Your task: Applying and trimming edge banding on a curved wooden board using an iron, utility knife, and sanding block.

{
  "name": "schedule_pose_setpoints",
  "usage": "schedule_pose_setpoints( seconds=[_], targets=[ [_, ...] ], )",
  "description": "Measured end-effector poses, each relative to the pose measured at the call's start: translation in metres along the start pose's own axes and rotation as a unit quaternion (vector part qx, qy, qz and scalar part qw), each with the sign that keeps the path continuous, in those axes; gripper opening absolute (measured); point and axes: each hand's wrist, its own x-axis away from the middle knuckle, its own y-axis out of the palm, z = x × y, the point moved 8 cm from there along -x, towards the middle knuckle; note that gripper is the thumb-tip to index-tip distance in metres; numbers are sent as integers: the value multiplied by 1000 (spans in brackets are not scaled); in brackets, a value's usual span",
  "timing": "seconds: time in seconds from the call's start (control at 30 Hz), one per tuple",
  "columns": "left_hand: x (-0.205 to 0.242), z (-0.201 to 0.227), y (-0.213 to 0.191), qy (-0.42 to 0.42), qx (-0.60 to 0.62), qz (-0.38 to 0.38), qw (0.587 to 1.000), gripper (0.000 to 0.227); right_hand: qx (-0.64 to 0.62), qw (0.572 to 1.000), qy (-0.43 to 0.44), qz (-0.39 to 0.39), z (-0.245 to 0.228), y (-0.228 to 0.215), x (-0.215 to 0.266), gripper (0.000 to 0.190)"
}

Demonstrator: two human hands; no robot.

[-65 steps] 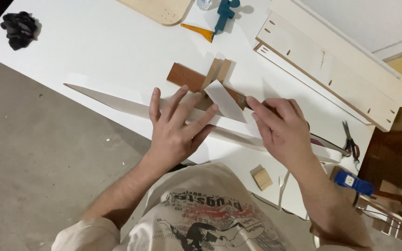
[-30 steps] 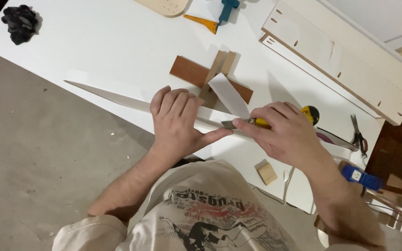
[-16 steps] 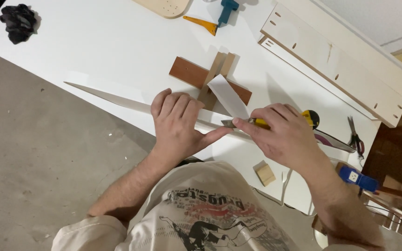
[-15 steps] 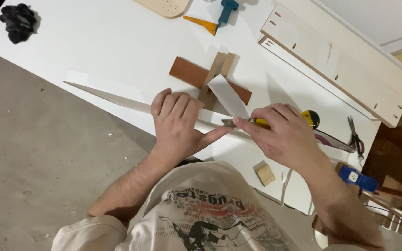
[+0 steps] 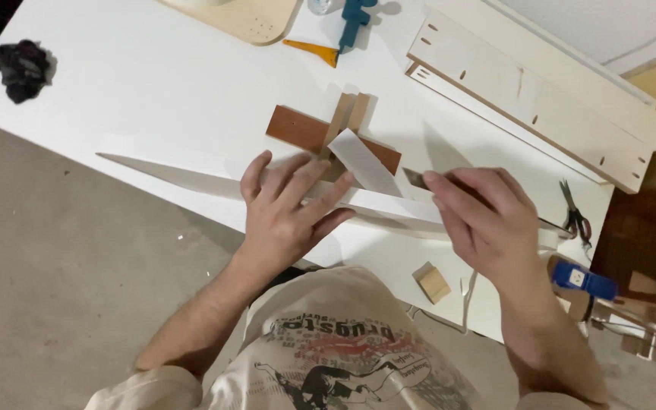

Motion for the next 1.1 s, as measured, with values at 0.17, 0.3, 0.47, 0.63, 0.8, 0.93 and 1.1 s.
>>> schedule_pose_setpoints(
  seconds=[0.17, 0.3, 0.47, 0.63, 0.8, 0.93, 1.1],
  targets=[
    [-9, 5, -11, 66, 54, -83, 993, 35, -253, 948, 97, 166, -12, -49, 79, 13],
    [-12, -2, -12, 90, 91, -79, 989, 18, -235, 853, 236, 401, 9, -24, 180, 15],
    [-1, -21, -4, 94, 67, -104, 988, 25, -204, 449, 777, 392, 31, 139, 405, 15],
    [10, -40, -1, 122, 53, -89, 987, 18, -154, 524, 837, 38, 51, 199, 407, 27],
    [10, -43, -10, 108, 81, -96, 986, 42, -151, 635, 747, -127, 106, 248, 399, 34],
    [7, -49, -12, 80, 111, -103, 985, 25, -160, 741, 651, -28, 143, 303, 416, 27],
    [30, -46, -19, 75, 33, -105, 991, 21, -49, 865, 499, -8, 146, 353, 430, 23]
  ],
)
